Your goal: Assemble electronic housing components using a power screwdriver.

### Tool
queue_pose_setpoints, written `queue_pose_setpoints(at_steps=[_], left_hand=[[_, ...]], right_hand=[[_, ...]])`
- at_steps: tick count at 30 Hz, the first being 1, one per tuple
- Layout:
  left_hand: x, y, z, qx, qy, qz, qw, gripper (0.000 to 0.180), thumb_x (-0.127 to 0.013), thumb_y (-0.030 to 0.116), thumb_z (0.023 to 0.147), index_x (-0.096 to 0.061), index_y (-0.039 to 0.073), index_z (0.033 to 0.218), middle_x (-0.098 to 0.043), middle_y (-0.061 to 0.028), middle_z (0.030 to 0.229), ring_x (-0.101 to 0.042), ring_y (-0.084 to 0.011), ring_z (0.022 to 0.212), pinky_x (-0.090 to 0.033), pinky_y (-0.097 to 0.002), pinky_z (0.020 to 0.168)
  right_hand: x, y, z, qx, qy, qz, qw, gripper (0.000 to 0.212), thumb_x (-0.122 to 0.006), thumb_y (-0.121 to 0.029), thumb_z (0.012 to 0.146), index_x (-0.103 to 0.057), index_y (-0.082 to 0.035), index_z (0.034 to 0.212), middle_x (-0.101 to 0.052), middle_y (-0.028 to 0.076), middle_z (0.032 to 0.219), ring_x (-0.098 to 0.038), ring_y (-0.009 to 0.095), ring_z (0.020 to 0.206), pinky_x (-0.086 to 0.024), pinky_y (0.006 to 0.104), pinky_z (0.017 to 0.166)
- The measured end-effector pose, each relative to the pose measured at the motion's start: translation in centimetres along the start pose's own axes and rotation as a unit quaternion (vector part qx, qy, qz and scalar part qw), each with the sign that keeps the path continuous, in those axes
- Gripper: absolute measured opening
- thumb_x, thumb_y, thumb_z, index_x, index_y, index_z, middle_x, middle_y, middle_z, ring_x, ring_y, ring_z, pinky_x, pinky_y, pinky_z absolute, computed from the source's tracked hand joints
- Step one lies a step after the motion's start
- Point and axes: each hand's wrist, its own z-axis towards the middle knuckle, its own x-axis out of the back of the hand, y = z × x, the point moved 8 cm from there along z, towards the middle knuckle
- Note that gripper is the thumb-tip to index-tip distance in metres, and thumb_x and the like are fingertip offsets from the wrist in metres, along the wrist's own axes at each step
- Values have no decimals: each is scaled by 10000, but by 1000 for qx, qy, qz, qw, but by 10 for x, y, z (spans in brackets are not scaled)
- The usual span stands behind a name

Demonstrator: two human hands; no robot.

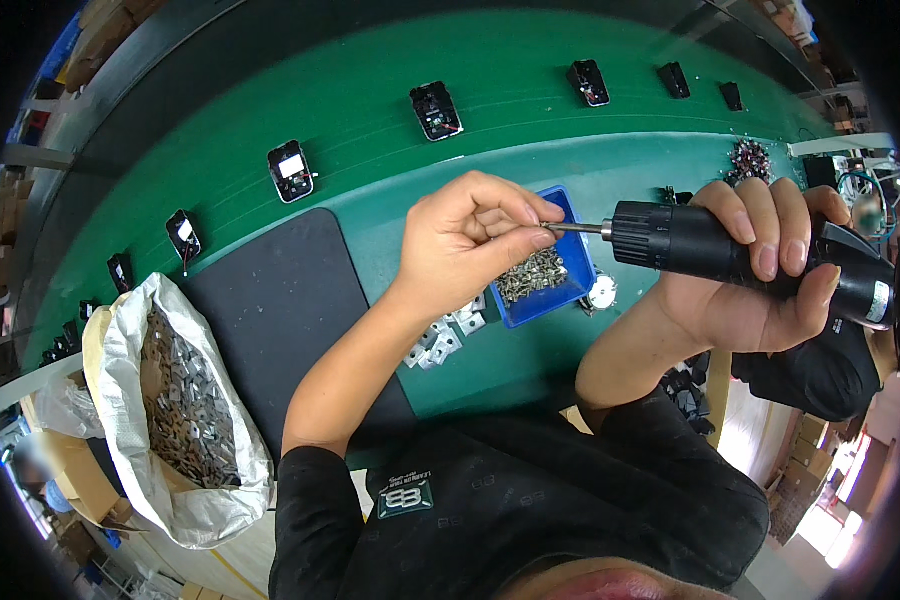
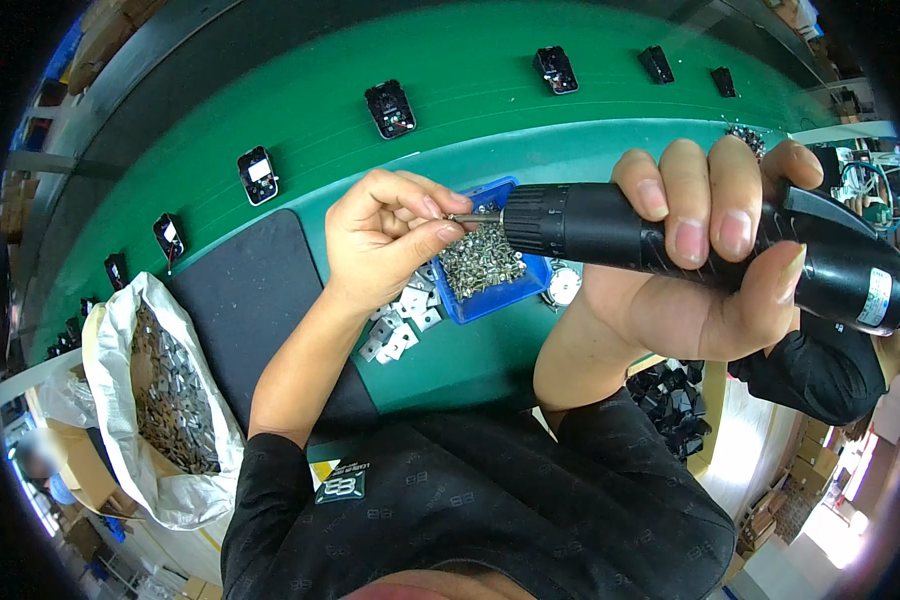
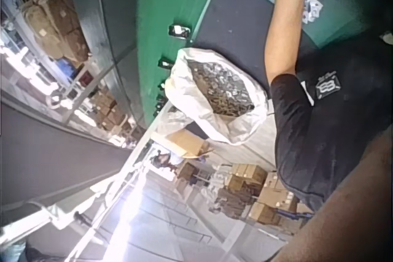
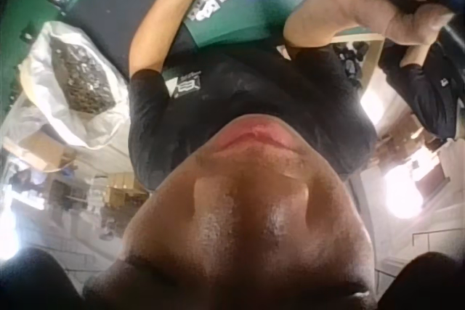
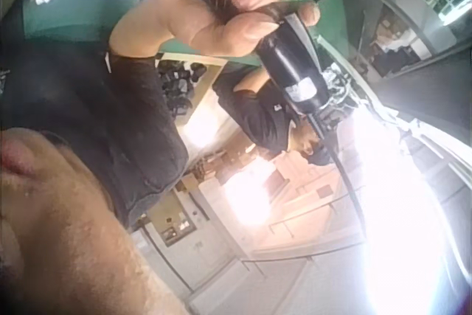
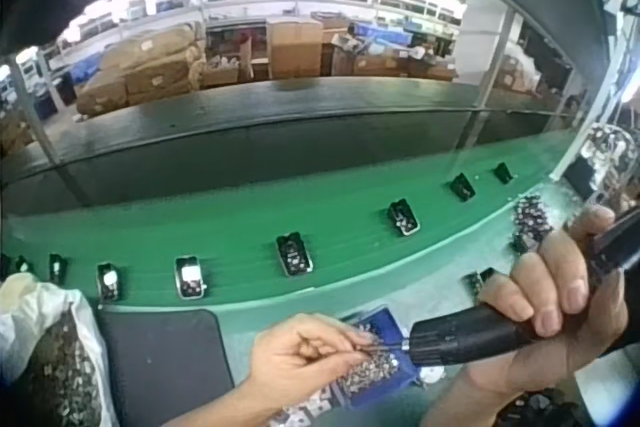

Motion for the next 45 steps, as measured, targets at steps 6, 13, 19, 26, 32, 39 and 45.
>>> queue_pose_setpoints(at_steps=[6, 13, 19, 26, 32, 39, 45], left_hand=[[2, 0, -2, -14, 21, 16, 1000, 222, -620, -151, 789, -506, -11, 919, -638, -214, 958, -661, -228, 913, -577, -340, 780], [4, 2, -2, 23, 48, 1, 999, 208, -601, -145, 810, -492, -7, 919, -651, -247, 927, -680, -236, 828, -589, -350, 735], [3, 16, -3, -90, 53, 132, 986, 156, -695, -62, 780, -570, -32, 869, -692, -183, 842, -699, -216, 815, -580, -301, 713], [-6, 22, -5, -163, 27, 273, 948, 186, -743, -13, 730, -641, -34, 885, -706, -130, 851, -708, -211, 771, -577, -273, 668], [-11, 17, -2, -115, -31, 272, 955, 199, -672, -79, 790, -583, -66, 968, -677, -217, 948, -689, -264, 877, -583, -339, 739], [-14, 26, 1, -110, -32, 390, 914, 287, -711, -48, 762, -606, -46, 1029, -699, -155, 937, -701, -206, 839, -572, -272, 695], [-22, 43, 4, -196, -43, 485, 851, 314, -770, 16, 705, -645, 5, 992, -709, -101, 883, -701, -198, 763, -559, -263, 654]], right_hand=[[1, 2, -1, 1, -8, -12, 1000, 407, -591, -257, 881, -436, -134, 1237, -536, -15, 835, -533, 114, 743, -416, 319, 775], [-11, 9, 3, -23, 6, -11, 1000, 367, -681, -179, 777, -541, -118, 1111, -547, -29, 766, -549, 81, 683, -431, 270, 763], [-7, 8, 5, -29, 9, -15, 999, 395, -708, -175, 749, -551, -116, 1106, -567, -32, 764, -571, 79, 688, -444, 253, 751], [3, 5, 9, -50, -7, -14, 999, 404, -711, -183, 740, -552, -110, 1104, -575, -30, 776, -582, 82, 701, -452, 237, 758], [6, 6, 7, -48, 8, -25, 999, 414, -676, -179, 769, -514, -93, 1140, -551, -20, 773, -567, 86, 700, -435, 271, 775], [6, 10, 4, -44, 20, -27, 998, 416, -673, -187, 787, -493, -95, 1150, -521, -23, 778, -523, 76, 685, -409, 280, 754], [4, 12, 7, -62, -13, -50, 997, 415, -664, -194, 798, -495, -96, 1163, -535, -15, 790, -530, 78, 692, -411, 279, 757]])
